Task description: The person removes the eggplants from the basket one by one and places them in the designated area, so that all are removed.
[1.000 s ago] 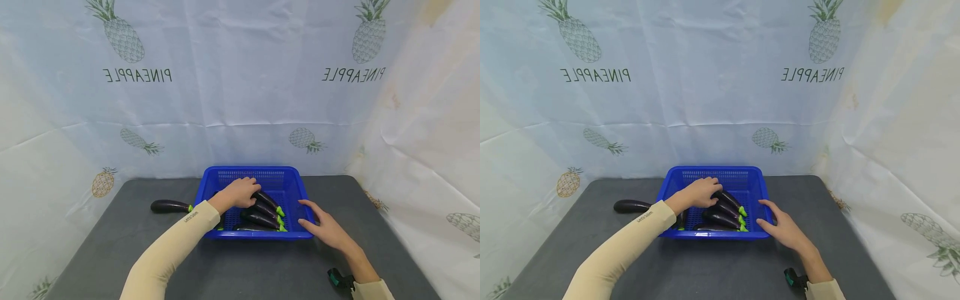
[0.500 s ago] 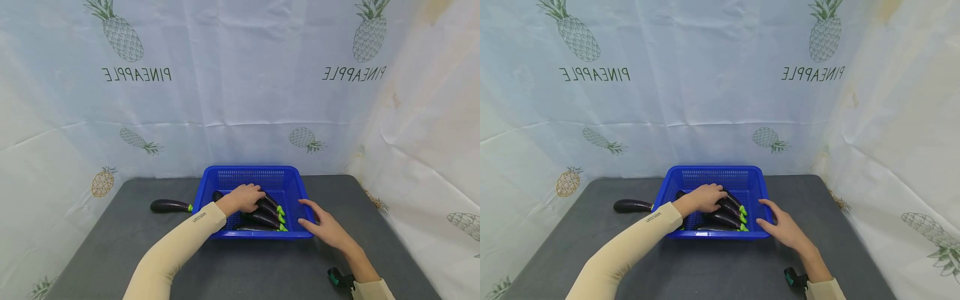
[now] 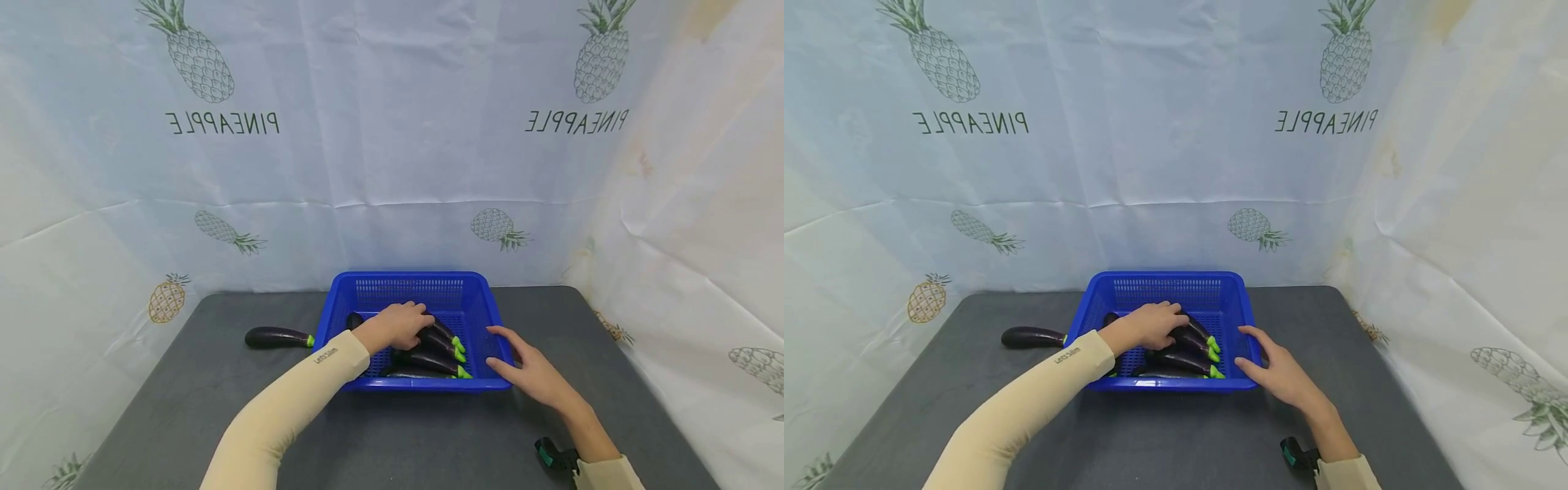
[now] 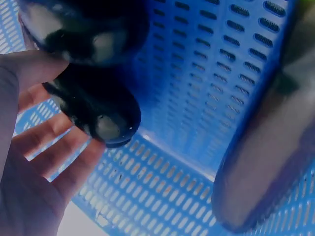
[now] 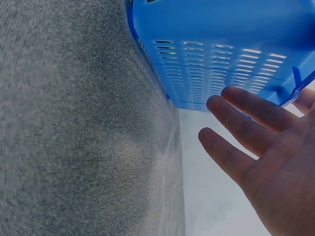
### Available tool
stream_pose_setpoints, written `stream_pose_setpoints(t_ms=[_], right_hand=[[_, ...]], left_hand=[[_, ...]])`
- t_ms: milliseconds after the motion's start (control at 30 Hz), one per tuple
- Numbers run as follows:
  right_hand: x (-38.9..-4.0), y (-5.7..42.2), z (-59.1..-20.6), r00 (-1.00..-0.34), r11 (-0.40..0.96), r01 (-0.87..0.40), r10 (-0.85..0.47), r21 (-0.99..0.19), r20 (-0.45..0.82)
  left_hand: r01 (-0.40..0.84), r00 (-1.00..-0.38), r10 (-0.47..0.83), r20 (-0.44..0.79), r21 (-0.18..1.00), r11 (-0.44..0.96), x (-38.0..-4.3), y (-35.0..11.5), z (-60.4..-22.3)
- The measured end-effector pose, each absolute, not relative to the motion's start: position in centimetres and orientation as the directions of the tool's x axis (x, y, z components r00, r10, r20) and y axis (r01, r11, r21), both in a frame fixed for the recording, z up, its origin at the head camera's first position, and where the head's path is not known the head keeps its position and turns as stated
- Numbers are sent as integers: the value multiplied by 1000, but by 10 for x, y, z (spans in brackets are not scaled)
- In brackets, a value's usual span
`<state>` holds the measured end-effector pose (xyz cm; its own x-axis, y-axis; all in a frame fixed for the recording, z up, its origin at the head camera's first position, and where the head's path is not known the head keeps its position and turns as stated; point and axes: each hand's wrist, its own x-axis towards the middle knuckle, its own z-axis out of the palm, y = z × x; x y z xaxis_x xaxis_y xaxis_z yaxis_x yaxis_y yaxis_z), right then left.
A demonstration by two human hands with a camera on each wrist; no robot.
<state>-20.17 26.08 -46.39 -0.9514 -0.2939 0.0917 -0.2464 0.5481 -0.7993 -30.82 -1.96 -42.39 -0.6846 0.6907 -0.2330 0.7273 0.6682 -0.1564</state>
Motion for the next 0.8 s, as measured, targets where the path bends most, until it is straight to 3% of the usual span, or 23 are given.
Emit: stream_pose_setpoints(t_ms=[800], right_hand=[[-203, 261, -465, -946, 568, -279, -303, -775, 119]], left_hand=[[690, -720, 686, -100, -201, 695, -290, -59, -374]])
